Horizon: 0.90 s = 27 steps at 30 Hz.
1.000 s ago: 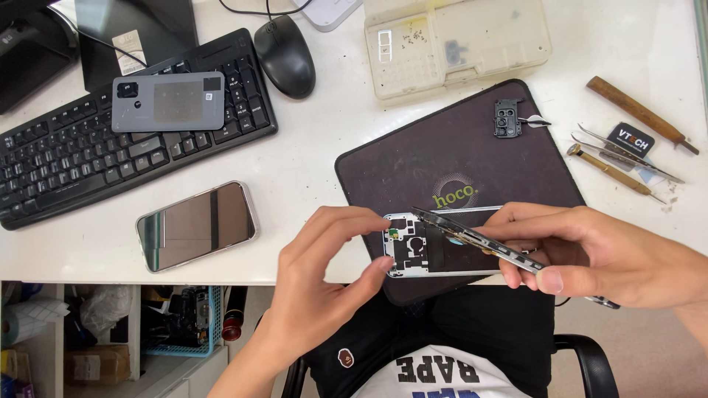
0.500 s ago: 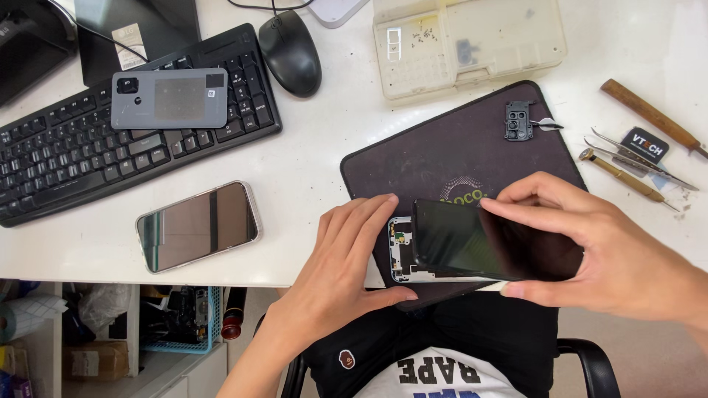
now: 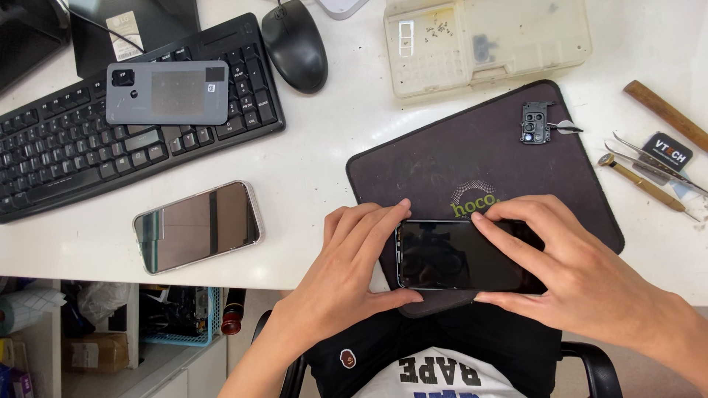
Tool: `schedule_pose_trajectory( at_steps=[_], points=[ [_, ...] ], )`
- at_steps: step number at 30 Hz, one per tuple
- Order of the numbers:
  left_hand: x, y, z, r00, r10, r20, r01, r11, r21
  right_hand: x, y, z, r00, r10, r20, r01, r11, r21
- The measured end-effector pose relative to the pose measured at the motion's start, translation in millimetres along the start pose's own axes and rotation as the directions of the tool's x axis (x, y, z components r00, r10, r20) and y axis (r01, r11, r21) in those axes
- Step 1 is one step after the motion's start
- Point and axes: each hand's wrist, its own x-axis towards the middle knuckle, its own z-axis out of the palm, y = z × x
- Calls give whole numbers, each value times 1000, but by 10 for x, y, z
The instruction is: The person reassembles a disassembled smartphone on a workbench. They connect internal ribbon cables, secure the battery and camera module with screws, and attach the screen assembly to the chassis using a screwdriver and tweezers.
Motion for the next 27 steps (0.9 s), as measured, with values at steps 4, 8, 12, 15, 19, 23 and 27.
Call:
schedule_pose_trajectory(
  at_steps=[4, 8, 12, 15, 19, 23, 27],
  points=[
    [5, 10, -7, 999, 29, -22, -29, 1000, 11, -10, 7, -16, 1000, -3, 10, 3, 1000, 23],
    [12, 1, -19, 998, 50, -29, -50, 999, 14, -6, 6, -23, 1000, -20, 7, 20, 999, 35],
    [22, -17, 6, 998, 46, -29, -46, 999, 10, -7, 39, -26, 997, -72, -21, 71, 997, -16],
    [38, -45, 5, 998, 56, -34, -55, 998, 24, -4, 48, -15, 998, -52, -37, 52, 999, 6],
    [49, -84, 39, 997, 60, -37, -58, 997, 52, -34, 72, 33, 995, -65, -76, 64, 998, -26],
    [47, -122, 62, 998, 57, 6, -57, 996, 72, -112, 66, 126, 996, -76, -36, 70, 986, -150],
    [48, -142, 124, 997, 61, 37, -66, 988, 138, -197, 48, 264, 999, -14, -37, 9, 990, -138]
  ],
)
